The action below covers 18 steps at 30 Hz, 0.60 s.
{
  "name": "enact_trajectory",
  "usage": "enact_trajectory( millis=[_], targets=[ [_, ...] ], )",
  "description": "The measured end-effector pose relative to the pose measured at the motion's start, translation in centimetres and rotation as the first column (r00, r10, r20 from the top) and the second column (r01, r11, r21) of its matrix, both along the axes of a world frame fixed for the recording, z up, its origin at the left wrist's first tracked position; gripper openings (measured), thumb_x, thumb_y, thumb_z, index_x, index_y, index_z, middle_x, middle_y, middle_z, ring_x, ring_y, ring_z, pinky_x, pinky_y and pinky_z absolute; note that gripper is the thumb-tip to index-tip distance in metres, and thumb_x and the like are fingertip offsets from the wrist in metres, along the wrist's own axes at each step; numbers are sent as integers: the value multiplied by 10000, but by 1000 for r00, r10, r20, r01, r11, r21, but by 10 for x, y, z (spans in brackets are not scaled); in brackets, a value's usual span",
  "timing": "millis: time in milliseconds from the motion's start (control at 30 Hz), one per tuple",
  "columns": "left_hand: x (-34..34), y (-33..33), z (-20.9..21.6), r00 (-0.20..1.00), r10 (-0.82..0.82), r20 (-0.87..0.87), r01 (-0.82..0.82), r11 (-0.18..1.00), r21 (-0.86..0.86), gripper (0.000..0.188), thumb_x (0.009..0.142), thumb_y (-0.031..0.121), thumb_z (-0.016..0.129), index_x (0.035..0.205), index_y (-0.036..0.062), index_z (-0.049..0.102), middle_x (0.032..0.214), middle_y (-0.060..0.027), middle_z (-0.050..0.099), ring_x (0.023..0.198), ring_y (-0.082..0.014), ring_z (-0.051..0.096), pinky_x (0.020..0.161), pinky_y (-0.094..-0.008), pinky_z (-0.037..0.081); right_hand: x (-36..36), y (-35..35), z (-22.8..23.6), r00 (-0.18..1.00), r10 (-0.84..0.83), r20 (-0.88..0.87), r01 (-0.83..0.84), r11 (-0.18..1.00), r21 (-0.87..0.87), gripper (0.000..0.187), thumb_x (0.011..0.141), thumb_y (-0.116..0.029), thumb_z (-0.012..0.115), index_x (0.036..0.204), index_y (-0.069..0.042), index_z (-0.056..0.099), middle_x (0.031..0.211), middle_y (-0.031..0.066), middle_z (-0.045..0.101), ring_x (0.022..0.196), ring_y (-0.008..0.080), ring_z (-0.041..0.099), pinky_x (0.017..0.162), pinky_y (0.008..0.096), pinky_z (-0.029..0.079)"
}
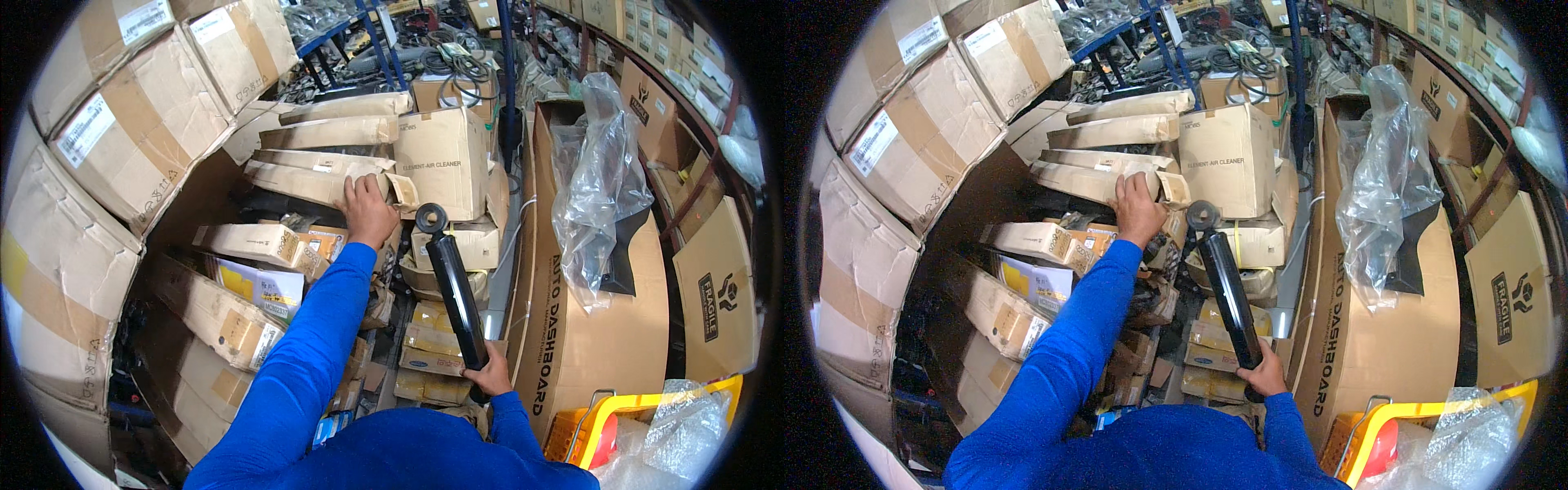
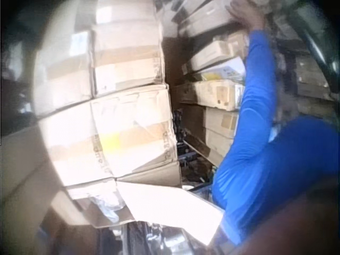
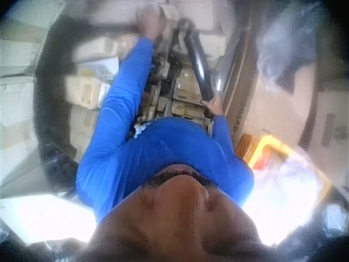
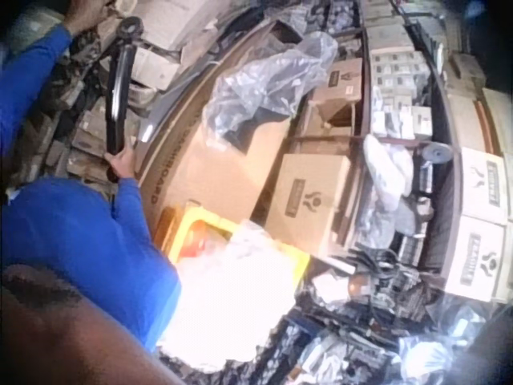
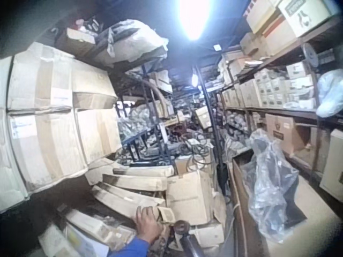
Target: The person walks through a cluttered workshop and storage area, then searches through stacked cardboard boxes on a shelf. They lift and move boxes to locate and retrieve a long black cylindrical object, which they hold and inspect.
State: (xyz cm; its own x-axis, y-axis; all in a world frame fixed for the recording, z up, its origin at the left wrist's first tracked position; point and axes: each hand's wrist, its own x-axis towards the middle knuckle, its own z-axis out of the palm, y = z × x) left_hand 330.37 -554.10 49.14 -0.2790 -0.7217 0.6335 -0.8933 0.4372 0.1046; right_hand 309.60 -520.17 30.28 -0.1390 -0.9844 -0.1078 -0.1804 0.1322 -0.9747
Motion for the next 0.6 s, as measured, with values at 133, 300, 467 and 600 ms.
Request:
enact_trajectory(
  millis=[133, 300, 467, 600],
  targets=[
    [-5, 10, 0, 997, 12, -80, -6, 997, 74, 700, 829, 185, 654, 1428, -58, 385, 1419, -321, 467, 1371, -537, 370, 1114, -650, 316, 0, -4, -37, 1000, 2, 4, -2, 999, -41, 865, 614, -145, 888, 1386, -3, 526, 1123, 209, 715, 1047, 283, 701, 927, 370, 530],
    [19, 24, -14, 951, -21, -308, 100, 965, 243, 631, 875, 174, 578, 1454, -24, 422, 1364, -311, 549, 1199, -494, 563, 1008, -501, 483, 7, -5, -43, 997, 62, 40, -58, 995, -79, 857, 617, -177, 896, 1374, 1, 535, 1119, 217, 713, 1044, 290, 702, 925, 367, 528],
    [21, 28, -11, 910, 133, -393, -80, 986, 149, 224, 837, 209, 651, 850, -11, 610, 837, -277, 669, 803, -480, 648, 714, -504, 521, -8, -21, -37, 968, 183, 170, -184, 983, -9, 834, 643, 13, 870, 1385, 68, 494, 1265, 119, 636, 1144, 185, 623, 1014, 314, 488],
    [34, 34, -19, 881, 99, -462, -54, 993, 110, 253, 770, 219, 695, 900, 3, 667, 815, -231, 695, 800, -433, 677, 739, -485, 530, -13, -33, -30, 950, 235, 205, -240, 971, -2, 826, 636, 0, 881, 1372, 58, 511, 1228, 102, 648, 1116, 181, 626, 1002, 311, 493]
  ],
)
